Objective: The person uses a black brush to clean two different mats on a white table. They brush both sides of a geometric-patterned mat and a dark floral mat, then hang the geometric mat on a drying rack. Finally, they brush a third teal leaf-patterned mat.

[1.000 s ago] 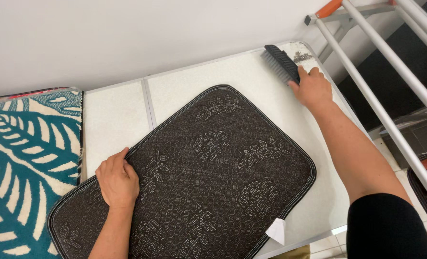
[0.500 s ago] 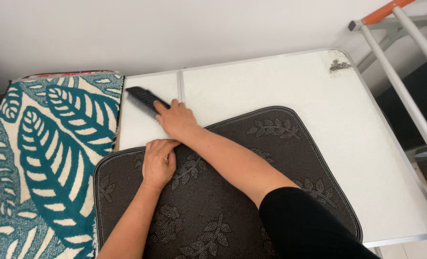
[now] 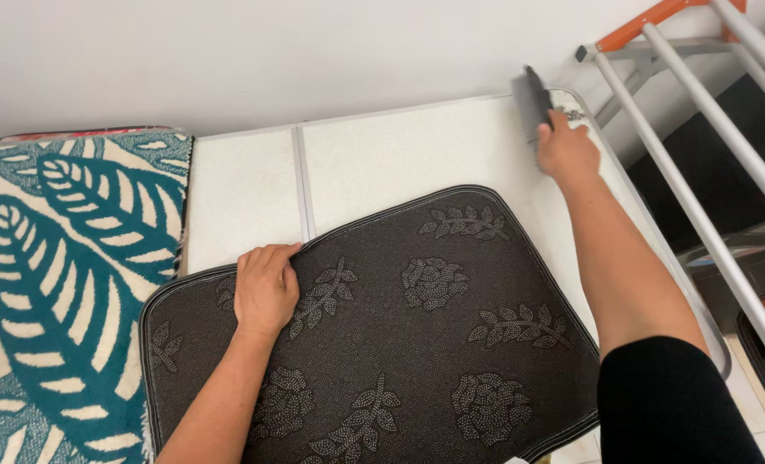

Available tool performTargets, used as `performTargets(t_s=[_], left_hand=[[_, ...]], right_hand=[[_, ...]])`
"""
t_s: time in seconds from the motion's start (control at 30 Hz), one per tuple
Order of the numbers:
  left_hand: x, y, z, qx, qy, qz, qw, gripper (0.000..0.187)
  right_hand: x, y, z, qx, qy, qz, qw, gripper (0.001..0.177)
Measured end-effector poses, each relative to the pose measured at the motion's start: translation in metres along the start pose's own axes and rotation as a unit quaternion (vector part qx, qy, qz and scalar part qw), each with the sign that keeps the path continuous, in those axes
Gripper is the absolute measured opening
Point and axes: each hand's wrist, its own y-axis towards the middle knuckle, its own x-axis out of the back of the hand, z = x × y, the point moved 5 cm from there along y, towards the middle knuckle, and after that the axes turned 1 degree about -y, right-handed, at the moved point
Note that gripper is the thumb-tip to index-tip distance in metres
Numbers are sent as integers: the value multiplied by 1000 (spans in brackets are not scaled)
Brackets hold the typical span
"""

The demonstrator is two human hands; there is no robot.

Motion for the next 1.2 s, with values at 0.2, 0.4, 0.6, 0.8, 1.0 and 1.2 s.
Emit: performTargets(t_s=[0.2,0.4,0.6,0.8,1.0,1.2], left_hand=[[0,-1,-3,-12,6,-9,1000,29],[0,-1,1,-8,3,-6,1000,29],[3,-2,3,3,1,-12,1000,30],[1,-1,3,16,8,2,1000,28],[-1,1,2,11,7,1,1000,26],[-1,1,-1,11,7,8,1000,25]], right_hand=[[-27,-86,86,211,8,98,972,49],[3,-13,-21,46,-75,1,996,49],[53,-60,-71,62,90,0,994,62],[95,-209,-118,-8,-7,222,975,78],[80,-286,-158,-29,-224,210,951,65],[32,-174,-156,127,-199,-57,970,54]])
